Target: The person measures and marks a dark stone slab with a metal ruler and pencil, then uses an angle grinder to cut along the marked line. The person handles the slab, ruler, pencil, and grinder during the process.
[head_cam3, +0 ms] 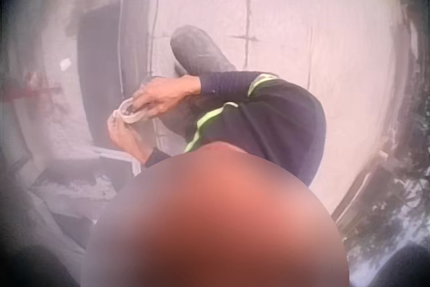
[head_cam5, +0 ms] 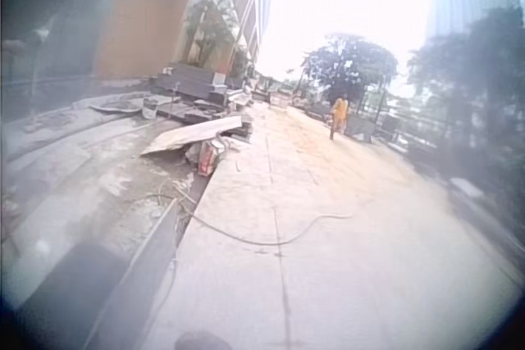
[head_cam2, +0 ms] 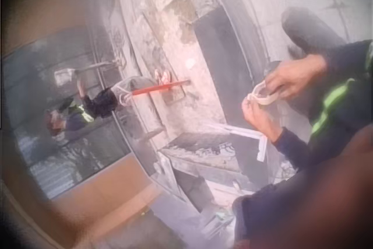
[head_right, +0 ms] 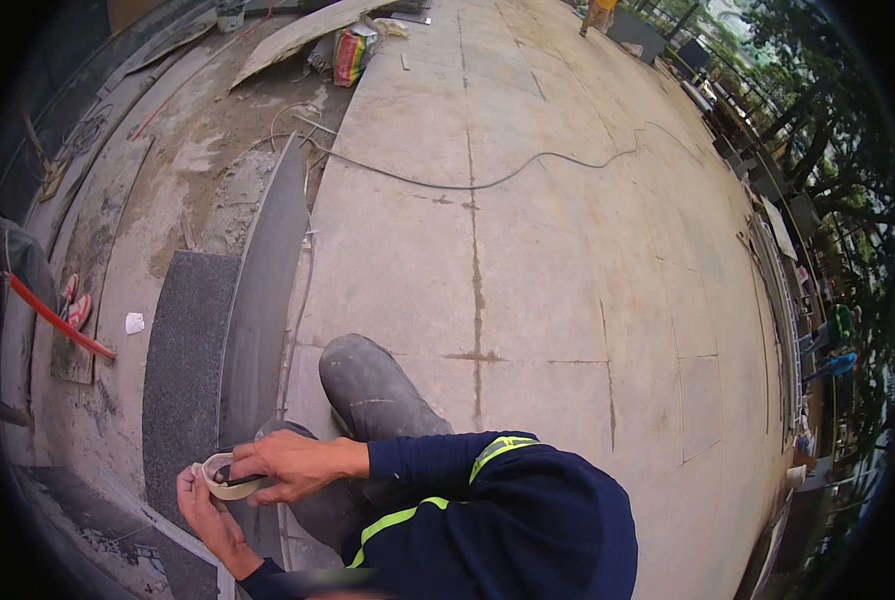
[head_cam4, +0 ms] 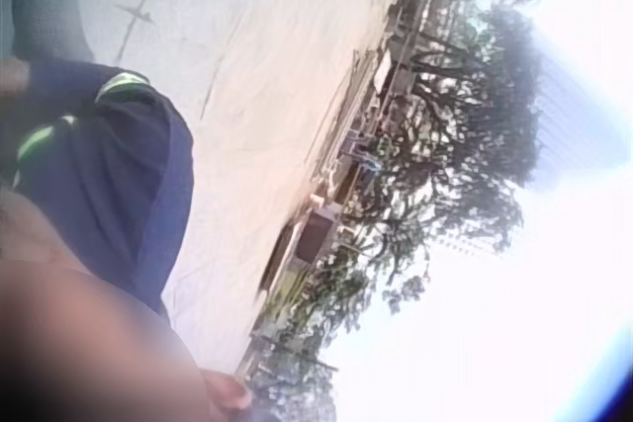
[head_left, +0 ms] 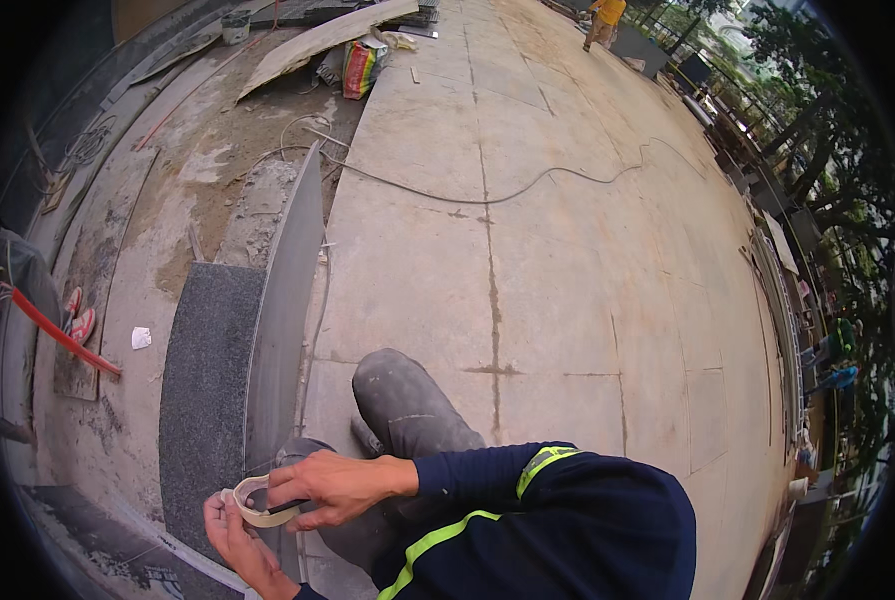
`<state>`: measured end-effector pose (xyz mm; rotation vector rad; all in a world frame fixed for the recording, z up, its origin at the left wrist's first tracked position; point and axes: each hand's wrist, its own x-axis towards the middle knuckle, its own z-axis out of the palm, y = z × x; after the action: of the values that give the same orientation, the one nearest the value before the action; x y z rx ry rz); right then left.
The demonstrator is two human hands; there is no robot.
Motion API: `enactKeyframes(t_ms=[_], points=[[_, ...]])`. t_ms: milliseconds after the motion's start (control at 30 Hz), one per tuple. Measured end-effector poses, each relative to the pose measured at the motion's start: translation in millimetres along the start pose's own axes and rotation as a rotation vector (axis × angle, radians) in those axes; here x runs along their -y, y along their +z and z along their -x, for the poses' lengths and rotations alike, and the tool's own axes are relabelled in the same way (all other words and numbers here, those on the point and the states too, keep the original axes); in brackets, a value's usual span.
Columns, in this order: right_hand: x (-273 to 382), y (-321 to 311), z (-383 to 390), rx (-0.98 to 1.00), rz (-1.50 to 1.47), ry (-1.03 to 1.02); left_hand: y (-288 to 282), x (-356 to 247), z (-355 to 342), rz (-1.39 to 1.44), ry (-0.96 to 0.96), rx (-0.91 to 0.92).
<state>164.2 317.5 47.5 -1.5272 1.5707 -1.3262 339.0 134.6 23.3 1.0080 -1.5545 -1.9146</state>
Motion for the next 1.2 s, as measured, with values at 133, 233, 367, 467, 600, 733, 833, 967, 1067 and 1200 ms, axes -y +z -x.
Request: enactKeyframes(t_ms=[133, 233, 367, 467, 600, 733, 833, 967, 1067, 1200], points=[[-16.9, 14.9, 1.3, -0.086, 0.167, -0.044, -4.9, 6.7, -26.3, -0.031, 0.084, 0.007], [-0.3, 27.0, -9.6, 0.096, 0.036, 0.525, -2.4, -2.4, -46.1, -0.437, 0.165, -0.207], [17.6, 7.4, -15.0, 0.109, -0.378, 0.625, 2.7, 5.5, -51.4, -0.524, 0.148, -0.251], [14.6, 0.4, 4.7, 0.131, -0.488, 0.392, -14.9, 14.9, -51.7, -0.392, 0.159, -0.234], [-9.1, 27.7, 7.9, 0.104, -0.26, 0.75, -50.7, 8.8, -64.0, -0.463, 0.087, -0.484], [4.7, 32.9, 24.6, 0.136, -0.357, 0.697, -62.4, 3.8, -78.6, -0.544, 0.127, -0.534], [6.4, 28.2, 22.6, -0.021, -0.326, 0.568, -68.9, -9.2, -113.1, -0.526, 0.165, -0.526], [-24.3, 39.0, -1.0, -0.154, -0.096, 0.674, -72.5, -21.1, -157.2, -0.747, 0.189, -0.502], [-37.0, 49.0, -3.3, -0.171, -0.129, 0.666, -71.2, -18.7, -172.1, -0.777, 0.119, -0.481], [-39.5, 51.9, -2.4, -0.162, -0.127, 0.684, -70.8, -12.3, -177.7, -0.748, 0.075, -0.478]])
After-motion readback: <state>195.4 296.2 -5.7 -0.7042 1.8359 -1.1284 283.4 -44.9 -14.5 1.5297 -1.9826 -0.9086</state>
